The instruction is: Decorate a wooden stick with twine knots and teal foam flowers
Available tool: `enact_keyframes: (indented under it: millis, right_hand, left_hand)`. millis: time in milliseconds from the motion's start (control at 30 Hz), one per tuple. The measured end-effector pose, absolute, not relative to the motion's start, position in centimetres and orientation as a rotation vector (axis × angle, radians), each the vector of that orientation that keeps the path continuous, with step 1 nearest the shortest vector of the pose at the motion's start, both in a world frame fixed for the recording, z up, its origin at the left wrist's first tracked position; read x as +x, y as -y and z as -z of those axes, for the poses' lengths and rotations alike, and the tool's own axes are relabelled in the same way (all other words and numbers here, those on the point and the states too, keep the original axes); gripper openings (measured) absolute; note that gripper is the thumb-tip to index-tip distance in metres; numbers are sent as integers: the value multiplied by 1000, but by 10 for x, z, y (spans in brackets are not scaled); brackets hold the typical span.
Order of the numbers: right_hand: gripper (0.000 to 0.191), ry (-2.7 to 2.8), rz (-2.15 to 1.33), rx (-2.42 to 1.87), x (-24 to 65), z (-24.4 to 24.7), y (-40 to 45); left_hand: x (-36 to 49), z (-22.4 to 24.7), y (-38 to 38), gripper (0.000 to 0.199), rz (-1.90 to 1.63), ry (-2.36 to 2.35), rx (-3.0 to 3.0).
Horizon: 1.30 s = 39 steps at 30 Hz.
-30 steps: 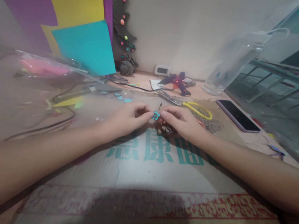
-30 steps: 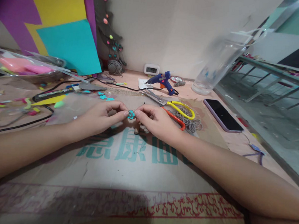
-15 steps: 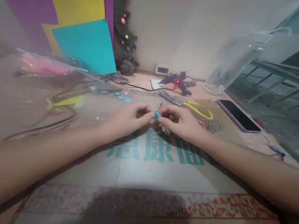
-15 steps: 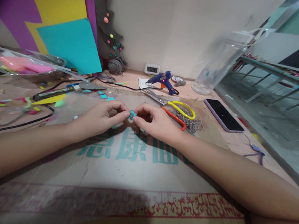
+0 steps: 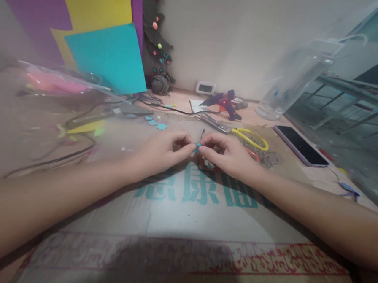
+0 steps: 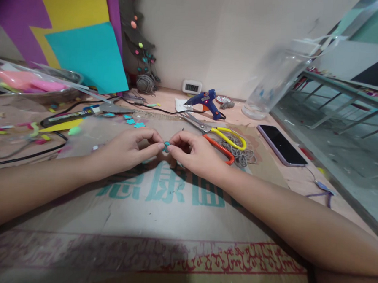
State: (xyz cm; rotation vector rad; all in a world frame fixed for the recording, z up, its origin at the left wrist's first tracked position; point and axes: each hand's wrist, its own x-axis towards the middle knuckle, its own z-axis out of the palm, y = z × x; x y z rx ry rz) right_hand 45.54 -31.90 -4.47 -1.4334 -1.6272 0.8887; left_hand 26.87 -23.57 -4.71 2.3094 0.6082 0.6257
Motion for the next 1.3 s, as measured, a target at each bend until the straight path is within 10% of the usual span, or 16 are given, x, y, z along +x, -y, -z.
enact_keyframes:
  millis: [1300]
  right_hand:
    - [20, 1634, -726, -1439, 459, 46, 319]
  left_hand:
    - [263, 55, 227, 15, -1040, -344, 2773]
